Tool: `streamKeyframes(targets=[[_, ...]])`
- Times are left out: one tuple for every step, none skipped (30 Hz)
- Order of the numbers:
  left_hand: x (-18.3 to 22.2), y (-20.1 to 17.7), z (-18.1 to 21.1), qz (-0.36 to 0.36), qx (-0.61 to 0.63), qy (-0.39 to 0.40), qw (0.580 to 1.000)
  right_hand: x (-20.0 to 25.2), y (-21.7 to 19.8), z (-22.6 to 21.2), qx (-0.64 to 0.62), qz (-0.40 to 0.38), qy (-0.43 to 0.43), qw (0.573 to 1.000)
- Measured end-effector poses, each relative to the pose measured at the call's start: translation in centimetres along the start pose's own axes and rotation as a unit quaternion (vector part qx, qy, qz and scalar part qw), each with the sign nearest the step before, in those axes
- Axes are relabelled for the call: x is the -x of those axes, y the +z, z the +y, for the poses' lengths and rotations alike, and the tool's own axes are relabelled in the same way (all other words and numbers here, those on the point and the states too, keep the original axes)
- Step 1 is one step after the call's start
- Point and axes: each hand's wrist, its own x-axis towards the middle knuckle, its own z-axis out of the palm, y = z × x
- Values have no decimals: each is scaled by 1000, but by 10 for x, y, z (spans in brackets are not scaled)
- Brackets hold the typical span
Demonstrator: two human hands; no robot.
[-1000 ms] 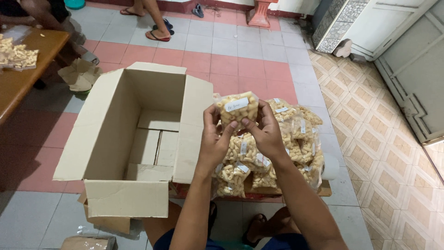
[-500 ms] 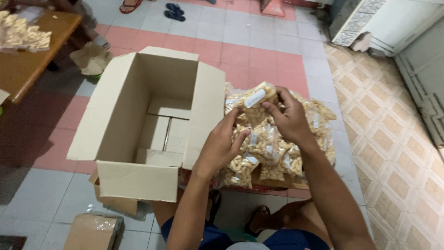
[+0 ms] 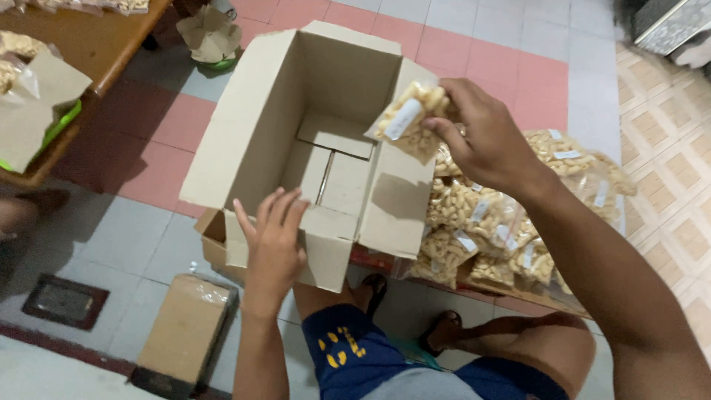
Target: The person is packing small plastic bags of cashew nuts into a large cardboard box for shipping or storage.
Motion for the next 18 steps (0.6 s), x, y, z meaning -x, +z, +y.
streamKeyframes(targets=[[3,9,-6,2,-1,11,1000,-11,8,-8,4,10,3,1000],[6,18,-12,24,-1,18,1000,-23,15,-15,-16,-51,62,997],[16,26,-16,42,0,17,999,-33,24,-24,-41,-120,117,985],[12,27,-18,41,0,20,999,-42,31,-27,-41,-118,119,985],[12,28,-18,59,4,29,998,-48,40,-31,-33,-134,94,986],[13,29,-20,76,9,39,996,-55,50,-35,-25,-150,69,986],[13,29,-21,75,8,36,996,-61,58,-37,-27,-152,67,986],[13,28,-23,70,19,38,997,-67,65,-39,-11,-160,43,986],[15,26,-25,64,29,38,997,-74,75,-43,3,-168,17,986],[15,28,-28,63,25,33,997,-79,86,-41,-1,-171,13,985],[16,30,-30,67,33,32,997,-84,97,-40,32,-177,-8,984],[16,32,-33,70,41,32,996,-90,107,-38,65,-183,-29,980],[19,35,-35,70,37,28,996,-95,118,-38,62,-184,-33,980],[22,38,-38,79,54,33,995,-101,128,-39,95,-197,-12,976],[24,41,-41,89,70,39,993,-107,137,-39,129,-209,9,969],[23,43,-44,91,68,36,993,-113,149,-35,127,-209,5,970],[24,45,-45,115,76,45,989,-117,161,-31,159,-229,3,960],[25,48,-46,140,83,55,985,-120,173,-26,191,-248,1,950]])
